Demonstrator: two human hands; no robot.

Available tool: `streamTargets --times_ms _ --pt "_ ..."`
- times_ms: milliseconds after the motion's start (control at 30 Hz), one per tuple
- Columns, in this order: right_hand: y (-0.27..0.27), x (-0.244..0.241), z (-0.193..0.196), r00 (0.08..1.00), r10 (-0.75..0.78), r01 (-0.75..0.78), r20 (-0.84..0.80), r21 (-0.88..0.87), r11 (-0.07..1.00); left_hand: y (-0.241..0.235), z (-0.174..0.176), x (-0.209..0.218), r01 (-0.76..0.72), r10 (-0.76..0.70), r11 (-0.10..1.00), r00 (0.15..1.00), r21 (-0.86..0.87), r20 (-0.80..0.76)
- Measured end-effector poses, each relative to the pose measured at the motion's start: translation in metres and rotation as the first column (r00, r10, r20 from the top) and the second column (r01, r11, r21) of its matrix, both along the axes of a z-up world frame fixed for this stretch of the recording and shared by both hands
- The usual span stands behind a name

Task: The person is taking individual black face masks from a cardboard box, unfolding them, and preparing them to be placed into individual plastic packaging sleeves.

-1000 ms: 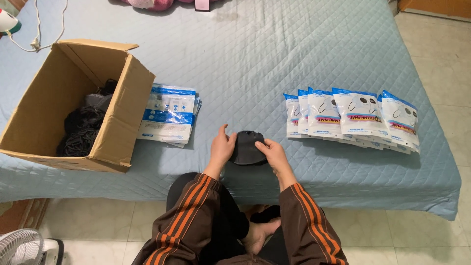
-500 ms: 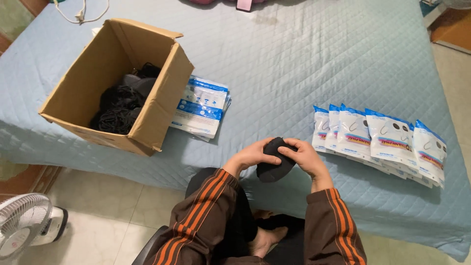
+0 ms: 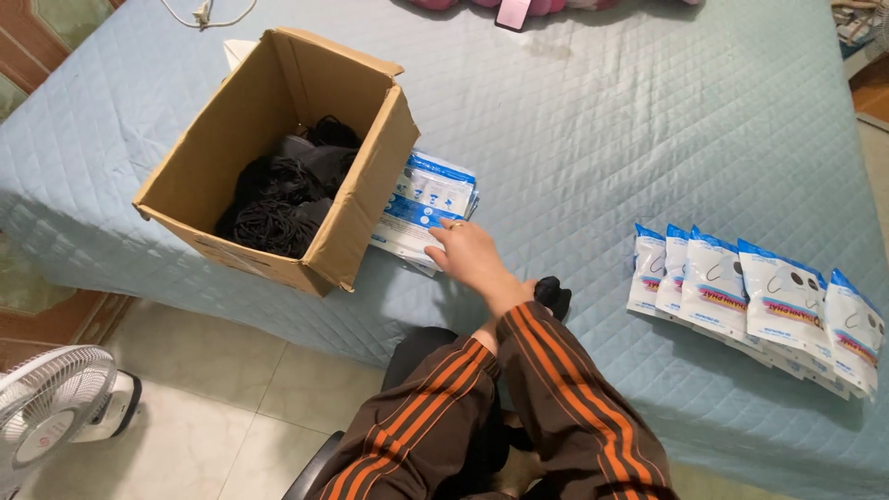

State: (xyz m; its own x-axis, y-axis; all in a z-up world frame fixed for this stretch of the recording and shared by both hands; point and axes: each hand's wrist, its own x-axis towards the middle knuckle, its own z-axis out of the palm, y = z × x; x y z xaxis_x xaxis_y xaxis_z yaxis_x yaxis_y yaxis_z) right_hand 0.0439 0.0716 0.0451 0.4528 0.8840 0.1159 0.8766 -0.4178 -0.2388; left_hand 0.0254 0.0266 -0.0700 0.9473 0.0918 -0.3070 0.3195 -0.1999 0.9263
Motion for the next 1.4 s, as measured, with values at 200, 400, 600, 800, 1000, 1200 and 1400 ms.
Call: streamTargets --times_ms 200,400,600,800,1000,1200,1400 --pt "0.043 0.012 -0.057 0.996 -0.009 0.027 0.093 -0.199 0.98 0.02 0.015 -0.003 -0.022 0.025 0.997 0.999 0.074 -0.043" --pt "0.045 0.035 -0.118 0.972 -0.02 0.058 0.234 -0.158 0.986 0.012 0.005 0.008 -0.028 0.038 0.992 0.997 0.124 -0.074" --pt "0.004 0.057 -0.069 0.952 -0.216 0.193 0.218 0.121 0.974 -0.014 -0.053 0.028 -0.019 0.041 0.981 0.993 0.192 -0.11" --pt "-0.113 0.085 -0.005 0.8 -0.478 0.396 0.362 0.28 0.875 -0.029 -0.08 0.035 0.02 -0.019 0.998 1.0 0.06 -0.018" --pt "-0.223 0.08 -0.011 0.69 -0.527 0.456 0.496 0.267 0.849 0.012 0.087 -0.033 0.129 -0.068 0.754 0.991 -0.643 0.119" --pt "-0.235 0.028 -0.028 0.806 -0.508 0.441 0.303 0.263 0.858 0.009 0.073 -0.03 0.116 0.007 0.596 0.989 -0.795 0.15" --pt "-0.255 0.029 -0.03 0.786 -0.617 0.592 -0.037 0.33 0.735 0.007 0.02 -0.01 0.052 -0.011 0.723 0.998 -0.689 0.064"
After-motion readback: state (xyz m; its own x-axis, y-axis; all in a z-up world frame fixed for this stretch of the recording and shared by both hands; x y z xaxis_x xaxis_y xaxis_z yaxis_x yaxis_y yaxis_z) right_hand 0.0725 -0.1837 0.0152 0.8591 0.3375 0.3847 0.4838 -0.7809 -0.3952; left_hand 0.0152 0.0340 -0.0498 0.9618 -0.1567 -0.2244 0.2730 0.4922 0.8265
